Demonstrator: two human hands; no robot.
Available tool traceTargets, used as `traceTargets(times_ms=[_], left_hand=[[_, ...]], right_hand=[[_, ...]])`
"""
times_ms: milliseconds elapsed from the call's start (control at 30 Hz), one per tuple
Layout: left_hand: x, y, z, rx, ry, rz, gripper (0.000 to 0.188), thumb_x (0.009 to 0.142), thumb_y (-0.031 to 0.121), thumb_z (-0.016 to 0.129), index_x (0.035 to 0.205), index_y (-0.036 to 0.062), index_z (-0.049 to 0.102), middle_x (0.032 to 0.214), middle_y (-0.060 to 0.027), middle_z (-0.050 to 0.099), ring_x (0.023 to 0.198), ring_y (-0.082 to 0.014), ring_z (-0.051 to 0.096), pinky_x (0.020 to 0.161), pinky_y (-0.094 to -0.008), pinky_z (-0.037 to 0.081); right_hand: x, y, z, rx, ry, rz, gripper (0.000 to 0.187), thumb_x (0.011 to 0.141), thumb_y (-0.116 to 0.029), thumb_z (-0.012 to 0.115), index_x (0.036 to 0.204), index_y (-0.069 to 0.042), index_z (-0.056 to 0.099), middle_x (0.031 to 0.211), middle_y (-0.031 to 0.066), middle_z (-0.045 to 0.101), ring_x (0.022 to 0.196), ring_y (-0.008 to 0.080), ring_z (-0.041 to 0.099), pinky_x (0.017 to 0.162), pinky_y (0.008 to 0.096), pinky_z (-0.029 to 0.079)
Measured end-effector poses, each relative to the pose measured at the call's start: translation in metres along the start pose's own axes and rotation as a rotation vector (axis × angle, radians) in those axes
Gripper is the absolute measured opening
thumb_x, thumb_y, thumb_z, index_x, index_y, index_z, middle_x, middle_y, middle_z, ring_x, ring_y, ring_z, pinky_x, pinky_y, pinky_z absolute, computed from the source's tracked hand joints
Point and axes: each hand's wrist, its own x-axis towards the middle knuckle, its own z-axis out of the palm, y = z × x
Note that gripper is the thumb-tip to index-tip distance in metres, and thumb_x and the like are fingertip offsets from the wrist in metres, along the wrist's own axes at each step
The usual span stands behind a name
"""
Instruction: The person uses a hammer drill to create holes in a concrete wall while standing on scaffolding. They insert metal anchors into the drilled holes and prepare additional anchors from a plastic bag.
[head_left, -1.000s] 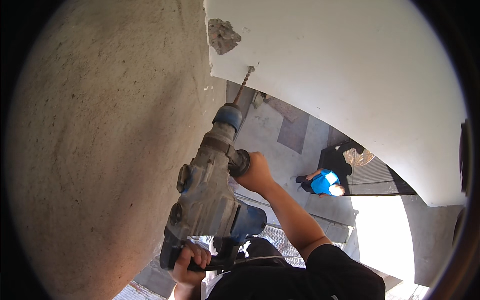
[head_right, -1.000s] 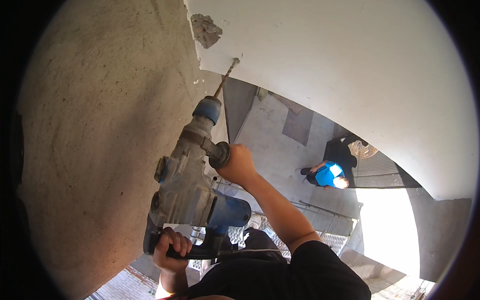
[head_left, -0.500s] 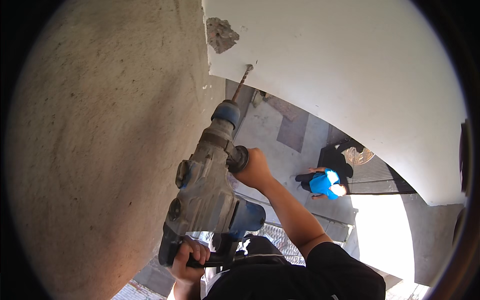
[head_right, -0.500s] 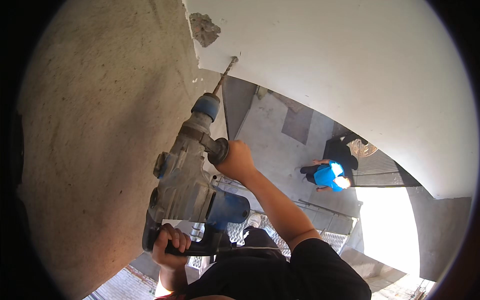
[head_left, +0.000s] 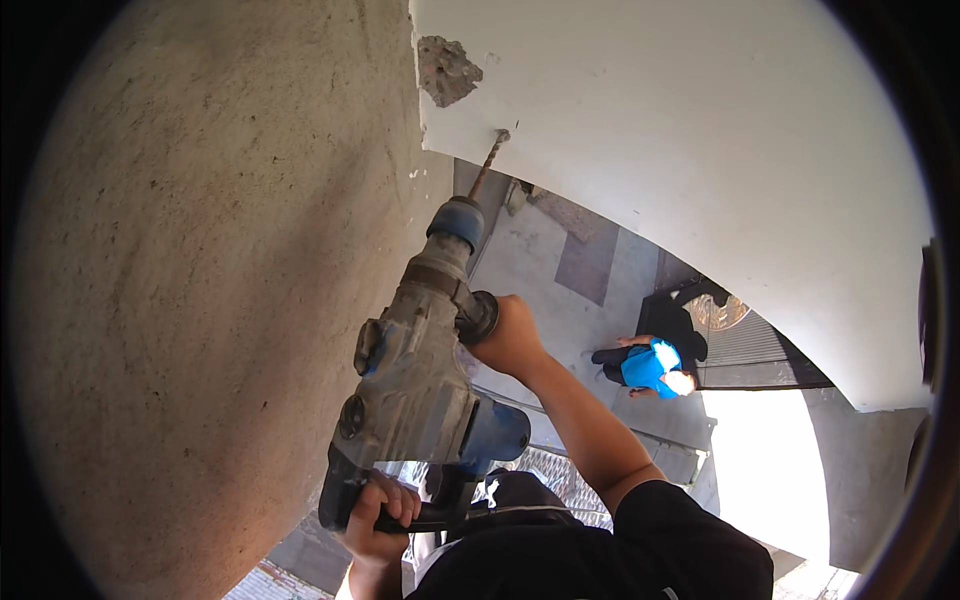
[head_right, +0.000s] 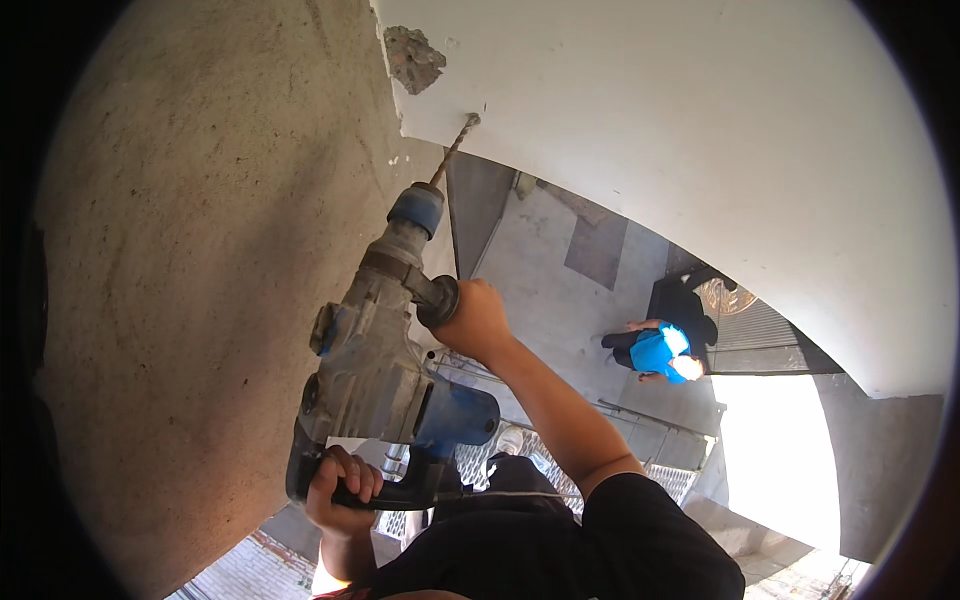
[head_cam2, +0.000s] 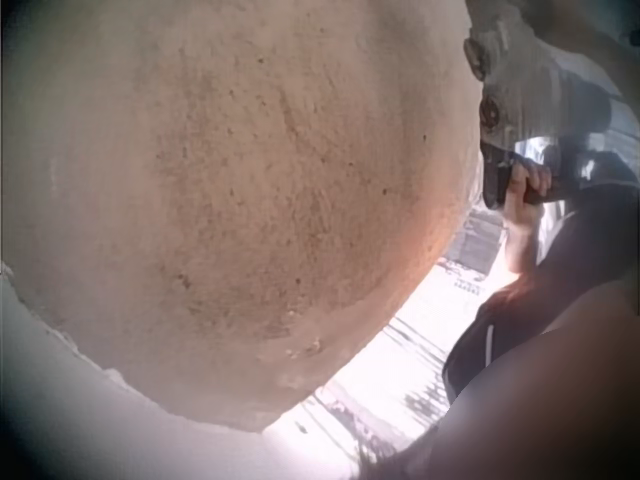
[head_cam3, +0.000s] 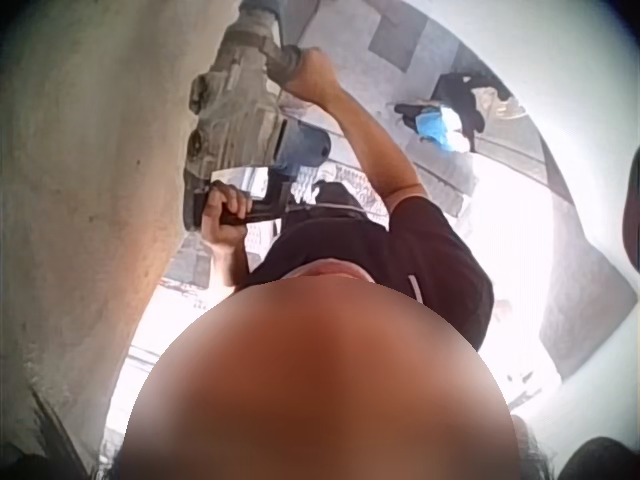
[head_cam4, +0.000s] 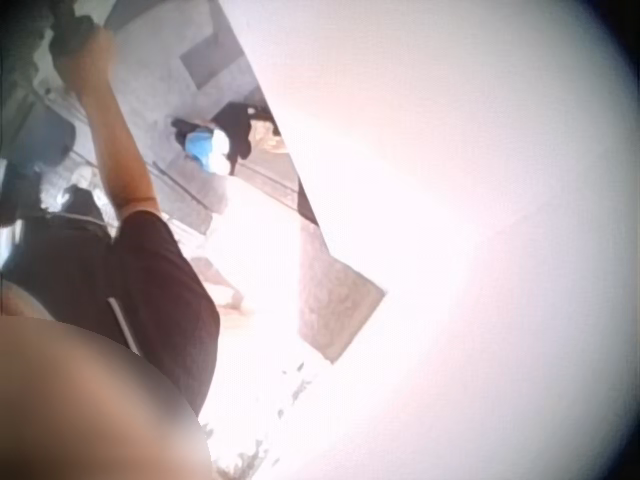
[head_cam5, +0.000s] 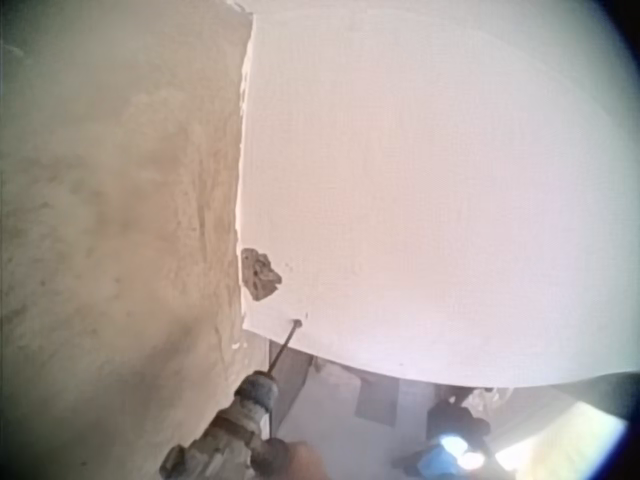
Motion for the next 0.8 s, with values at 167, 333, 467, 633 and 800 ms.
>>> traceTargets(times_ms=[167,333,467,633,800], left_hand=[[0.0003,0.0008,0.0013,0.0,-0.004,-0.009,0.024,0.099,0.021,0.047,0.079,0.0087,0.046,0.071,-0.0041,0.045,0.052,-0.0146,0.043,0.055,-0.0316,0.04],[0.0025,-0.0007,0.0047,0.108,-0.005,0.068,0.023,0.099,0.021,0.047,0.079,0.0088,0.046,0.07,-0.0038,0.045,0.05,-0.0145,0.041,0.055,-0.0321,0.04],[0.0009,0.0006,0.0022,0.031,0.029,0.006,0.023,0.098,0.02,0.047,0.078,0.0093,0.046,0.07,-0.0036,0.045,0.05,-0.0146,0.041,0.055,-0.0328,0.04],[-0.0003,-0.0021,0.0024,0.054,0.052,0.02,0.023,0.098,0.022,0.048,0.079,0.0095,0.046,0.069,-0.0036,0.044,0.05,-0.0148,0.041,0.055,-0.0327,0.04],[-0.0002,-0.0033,0.003,0.057,0.011,0.061,0.022,0.098,0.021,0.046,0.081,0.0084,0.046,0.069,-0.0041,0.044,0.05,-0.015,0.04,0.055,-0.0329,0.04]], right_hand=[[0.0012,-0.0005,0.0001,0.03,-0.003,0.022,0.019,0.07,-0.02,0.076,0.077,-0.005,0.067,0.074,0.0195,0.067,0.074,0.0424,0.064,0.066,0.045,0.052],[0.0,-0.0033,-0.0022,-0.016,0.017,0.017,0.018,0.071,-0.019,0.076,0.079,-0.004,0.068,0.075,0.0193,0.068,0.074,0.0417,0.065,0.066,0.0441,0.053],[0.0,-0.0041,-0.0026,0.054,-0.003,0.035,0.019,0.071,-0.02,0.076,0.079,-0.004,0.068,0.074,0.0193,0.068,0.074,0.0418,0.065,0.065,0.0439,0.053],[0.0011,-0.0021,-0.0027,0.001,0.015,0.008,0.02,0.07,-0.02,0.076,0.078,-0.004,0.067,0.073,0.0198,0.067,0.073,0.0425,0.064,0.065,0.044,0.053],[0.0004,0.0005,-0.0005,0.006,0.033,-0.01,0.021,0.074,-0.026,0.074,0.073,-0.006,0.068,0.07,0.0184,0.066,0.071,0.0414,0.065,0.064,0.0461,0.053]])
